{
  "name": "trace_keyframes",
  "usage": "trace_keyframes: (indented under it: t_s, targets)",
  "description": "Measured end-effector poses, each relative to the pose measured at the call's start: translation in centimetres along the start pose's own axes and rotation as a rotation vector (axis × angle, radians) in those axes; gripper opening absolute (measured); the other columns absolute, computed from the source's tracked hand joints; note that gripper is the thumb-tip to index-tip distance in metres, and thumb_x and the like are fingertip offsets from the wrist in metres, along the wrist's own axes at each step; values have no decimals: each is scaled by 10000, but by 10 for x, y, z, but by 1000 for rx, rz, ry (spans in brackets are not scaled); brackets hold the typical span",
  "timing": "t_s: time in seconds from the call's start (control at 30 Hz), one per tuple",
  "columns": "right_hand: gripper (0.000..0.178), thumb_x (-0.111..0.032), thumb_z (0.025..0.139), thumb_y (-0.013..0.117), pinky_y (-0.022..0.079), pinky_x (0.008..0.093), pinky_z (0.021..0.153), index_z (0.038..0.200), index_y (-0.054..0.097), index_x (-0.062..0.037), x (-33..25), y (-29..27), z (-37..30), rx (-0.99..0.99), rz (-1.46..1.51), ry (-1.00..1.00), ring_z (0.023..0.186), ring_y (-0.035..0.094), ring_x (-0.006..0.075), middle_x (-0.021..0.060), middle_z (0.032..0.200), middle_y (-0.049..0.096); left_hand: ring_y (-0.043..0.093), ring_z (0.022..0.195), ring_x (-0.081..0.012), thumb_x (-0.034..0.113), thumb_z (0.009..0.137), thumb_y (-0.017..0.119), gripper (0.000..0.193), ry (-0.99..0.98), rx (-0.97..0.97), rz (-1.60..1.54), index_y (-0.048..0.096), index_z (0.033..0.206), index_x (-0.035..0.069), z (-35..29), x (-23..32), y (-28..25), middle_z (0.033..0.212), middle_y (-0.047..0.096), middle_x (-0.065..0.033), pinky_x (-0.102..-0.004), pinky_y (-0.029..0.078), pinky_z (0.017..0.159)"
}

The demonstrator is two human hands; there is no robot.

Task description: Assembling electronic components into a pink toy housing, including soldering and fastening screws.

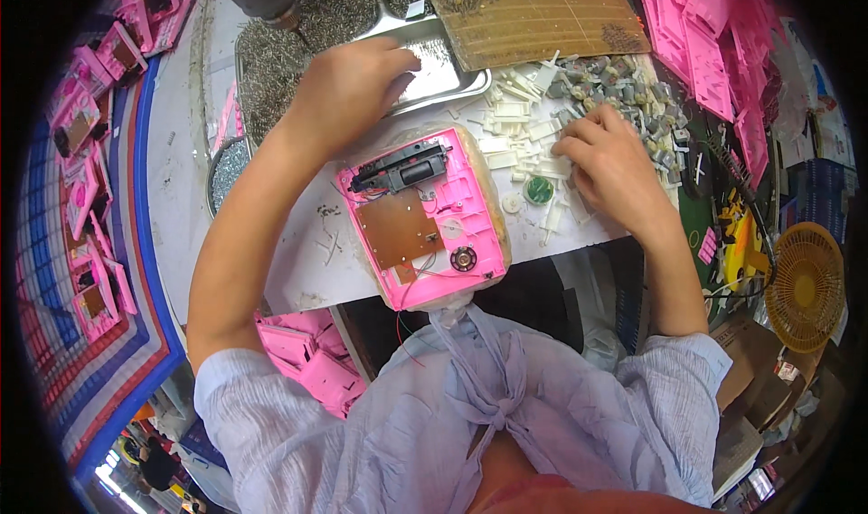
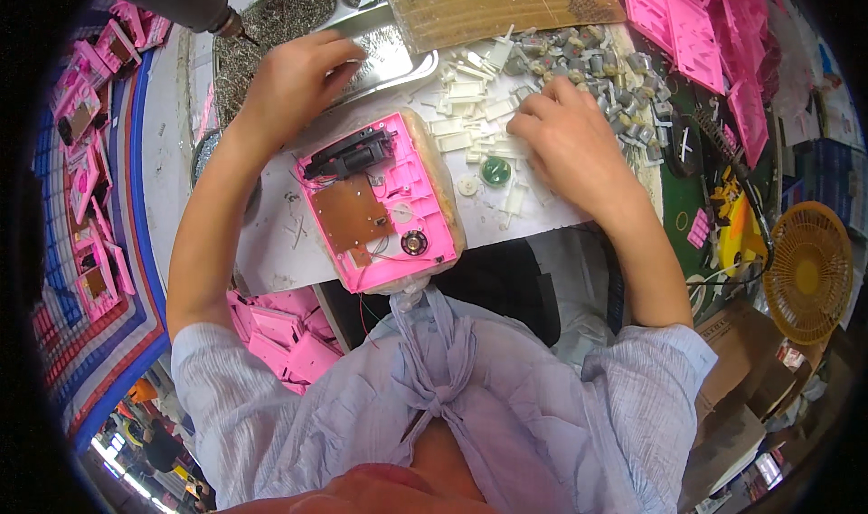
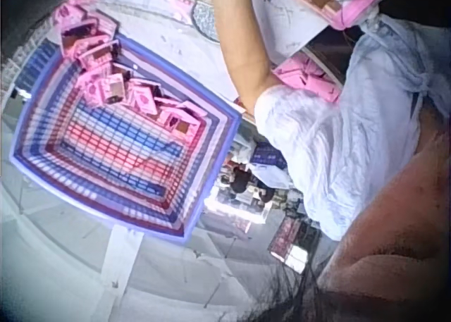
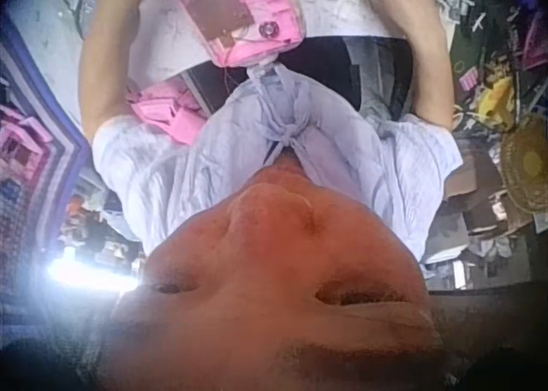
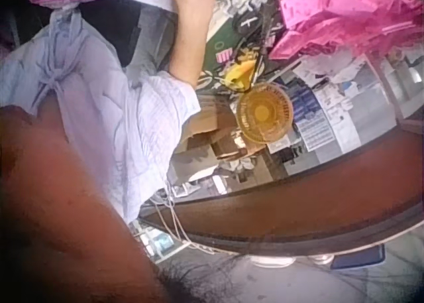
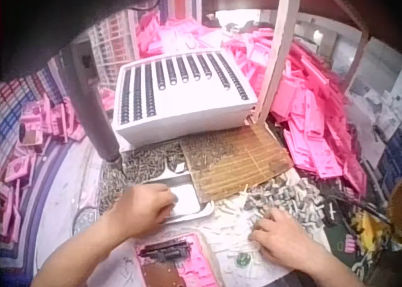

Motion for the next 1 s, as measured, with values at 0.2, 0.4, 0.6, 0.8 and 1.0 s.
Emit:
trace_keyframes:
  t_s: [0.2, 0.4, 0.6, 0.8, 1.0]
  targets:
    - [48, -115, 790, 694, 455, 419, 862, 832, 704, -94, 7, 13, 0, 65, -37, 59, 998, 574, 278, 42, 879, 652, 680, 877, -350, 145, 863, 688, 114, 61, -189, 98, 653, 925, 56, 29, -13, 41, 941, 650, -120, -453, 555, 732]
    - [64, -152, 789, 707, 452, 417, 827, 782, 676, -97, 15, -15, -6, 184, -103, 106, 943, 587, 271, 41, 847, 646, 676, 864, -307, 135, 900, 690, 155, -334, 81, 27, 654, 1020, 44, 7, -14, 13, 999, 685, -129, -404, 542, 738]
    - [64, -119, 780, 727, 458, 407, 823, 810, 679, -89, -30, -41, -1, 331, 114, -33, 920, 595, 267, 34, 857, 649, 625, 793, -70, 91, 1003, 629, 158, -578, 179, -742, 679, 1122, 0, -53, 58, -16, 914, 656, -6, -229, 474, 659]
    - [106, -116, 759, 748, 465, 399, 801, 851, 705, -86, -72, -58, 4, 266, 291, -140, 908, 601, 264, 31, 878, 671, 643, 764, -94, 15, 961, 643, 134, -635, 209, -1085, 711, 1060, -44, -77, 129, -24, 934, 666, -67, -229, 528, 642]
    - [118, -136, 745, 756, 469, 408, 799, 842, 702, -94, -91, -60, 0, 228, 283, -205, 900, 596, 271, 35, 881, 675, 684, 749, -122, 31, 949, 670, 145, -647, 176, -934, 721, 1065, -41, -101, 142, -17, 864, 696, -84, -255, 547, 656]
Point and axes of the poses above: each hand's wrist, its own z-axis towards the middle knuckle, its own y-axis out of the palm, x = y × z, the point moved 4 cm from there along z, towards the middle knuckle
